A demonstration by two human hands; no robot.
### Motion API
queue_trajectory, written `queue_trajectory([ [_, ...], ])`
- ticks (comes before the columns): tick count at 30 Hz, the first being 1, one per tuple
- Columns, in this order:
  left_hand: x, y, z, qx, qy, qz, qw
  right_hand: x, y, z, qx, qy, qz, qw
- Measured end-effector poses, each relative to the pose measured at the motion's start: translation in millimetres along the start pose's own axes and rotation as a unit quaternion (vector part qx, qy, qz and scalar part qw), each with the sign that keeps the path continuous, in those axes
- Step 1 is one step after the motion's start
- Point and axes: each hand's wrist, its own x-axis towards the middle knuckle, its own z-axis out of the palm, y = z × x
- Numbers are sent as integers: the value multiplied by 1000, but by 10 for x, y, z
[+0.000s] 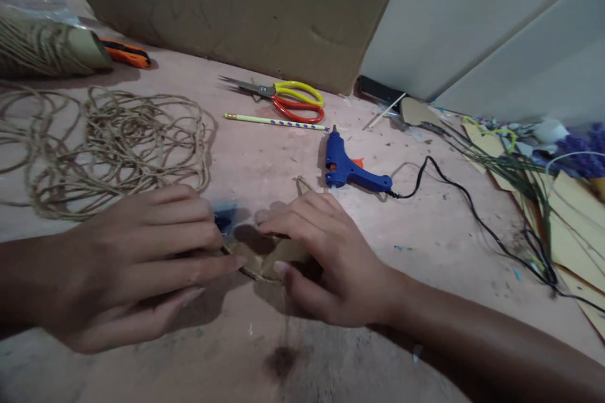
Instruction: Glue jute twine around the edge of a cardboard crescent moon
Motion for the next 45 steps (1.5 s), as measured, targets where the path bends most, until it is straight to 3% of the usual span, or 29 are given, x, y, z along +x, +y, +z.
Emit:
queue_trajectory([
  [23,-24,-11,17,1,-55,17,998,39,-13,14,-16,-30,-8,999],
  [29,-7,42,-3,27,-98,17,995,31,7,-13,1,-42,-14,999],
  [45,53,69,-14,7,-97,18,995,15,63,-2,-1,-39,-37,999],
])
